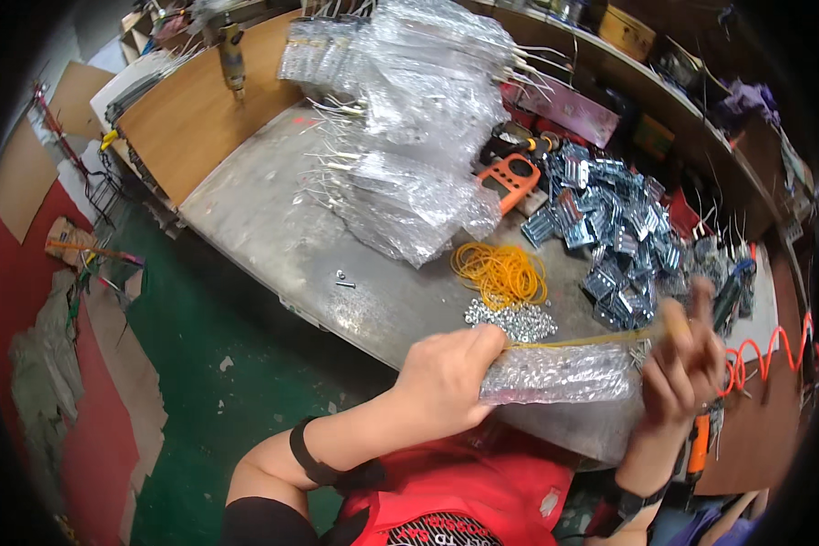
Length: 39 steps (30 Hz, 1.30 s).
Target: Manually assemble metal housings for electronic components using an electric screwdriver.
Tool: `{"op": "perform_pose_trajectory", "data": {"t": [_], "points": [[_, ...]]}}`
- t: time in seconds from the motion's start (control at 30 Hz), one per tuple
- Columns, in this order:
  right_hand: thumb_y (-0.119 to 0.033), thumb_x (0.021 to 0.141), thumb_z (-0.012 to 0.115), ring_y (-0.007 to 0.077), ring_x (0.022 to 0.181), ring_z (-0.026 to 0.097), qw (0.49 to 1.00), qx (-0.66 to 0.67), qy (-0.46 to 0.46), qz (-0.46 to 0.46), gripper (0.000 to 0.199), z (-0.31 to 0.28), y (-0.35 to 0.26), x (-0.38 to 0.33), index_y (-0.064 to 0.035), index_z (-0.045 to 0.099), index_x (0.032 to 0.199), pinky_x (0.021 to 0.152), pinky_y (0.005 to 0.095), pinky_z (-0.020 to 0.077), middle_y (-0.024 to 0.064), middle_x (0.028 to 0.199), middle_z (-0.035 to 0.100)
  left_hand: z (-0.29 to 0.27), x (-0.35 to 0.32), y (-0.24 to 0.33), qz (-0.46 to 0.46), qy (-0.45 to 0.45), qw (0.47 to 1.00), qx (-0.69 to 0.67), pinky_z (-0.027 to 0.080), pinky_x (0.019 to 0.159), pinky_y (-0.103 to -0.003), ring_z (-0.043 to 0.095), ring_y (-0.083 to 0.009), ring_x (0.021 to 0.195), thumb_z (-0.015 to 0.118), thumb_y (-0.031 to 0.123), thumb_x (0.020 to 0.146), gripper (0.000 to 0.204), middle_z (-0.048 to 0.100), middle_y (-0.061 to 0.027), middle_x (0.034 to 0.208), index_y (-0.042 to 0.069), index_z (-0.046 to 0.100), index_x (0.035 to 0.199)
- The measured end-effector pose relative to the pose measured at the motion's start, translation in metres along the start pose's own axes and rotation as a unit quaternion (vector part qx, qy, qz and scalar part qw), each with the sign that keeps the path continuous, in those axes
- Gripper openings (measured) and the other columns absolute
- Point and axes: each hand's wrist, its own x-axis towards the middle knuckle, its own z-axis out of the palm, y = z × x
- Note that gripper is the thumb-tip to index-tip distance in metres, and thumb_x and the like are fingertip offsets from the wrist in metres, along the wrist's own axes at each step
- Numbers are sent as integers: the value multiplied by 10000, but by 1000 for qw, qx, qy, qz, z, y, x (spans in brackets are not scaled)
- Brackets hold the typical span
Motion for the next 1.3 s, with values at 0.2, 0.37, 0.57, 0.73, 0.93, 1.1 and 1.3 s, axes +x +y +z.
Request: {"op": "perform_pose_trajectory", "data": {"t": [0.2,0.37,0.57,0.73,0.93,1.1,1.3], "points": [[-83,916,502,182,638,669,724,-563,-149,371,275,25,50,10,15,522,1173,556,271,522,190,1113,615,-43,13,1,-24,206,887,-412,482,825,-319,593,-170,941,668,115,807,450,618,-80,1048,2,491,1205],[-332,822,656,314,1157,463,964,-210,-142,87,674,18,52,22,66,428,1316,931,328,416,231,1325,476,-36,1,5,-58,125,803,-580,524,790,-366,660,-250,856,688,148,710,541,660,-177,964,-54,528,1185],[-366,664,803,273,1229,509,853,-453,-218,140,841,41,46,49,27,472,1329,1010,356,417,178,1371,483,-71,-16,-5,68,-73,988,-119,522,747,-337,660,-244,828,712,204,733,348,661,-99,897,85,636,1051],[-169,720,714,359,907,627,508,-828,-223,85,515,35,100,64,-84,540,1197,775,422,506,170,996,646,-93,-25,-12,47,133,928,344,503,710,-376,625,-289,822,735,206,643,287,628,-84,869,95,650,893],[-77,717,654,417,887,600,597,-791,-110,-73,619,14,164,116,-29,422,1289,790,456,506,231,993,579,-88,0,-45,134,506,846,100,408,970,-405,536,-293,1103,713,325,792,554,572,-175,1166,3,533,1205],[-214,719,732,354,1036,542,565,-775,-274,-71,576,41,186,138,-52,518,1229,872,428,483,175,1128,535,-130,-10,-98,-90,449,838,-296,447,916,-344,611,-226,976,616,356,909,614,596,-151,1181,-2,398,1358],[-237,716,738,339,959,567,440,-883,-47,-154,413,-4,156,208,-74,583,1062,828,433,471,141,1030,572,-196,-25,-152,-209,392,819,363,430,942,-426,540,-355,1098,782,277,726,827,500,-196,1271,70,356,1404]]}}
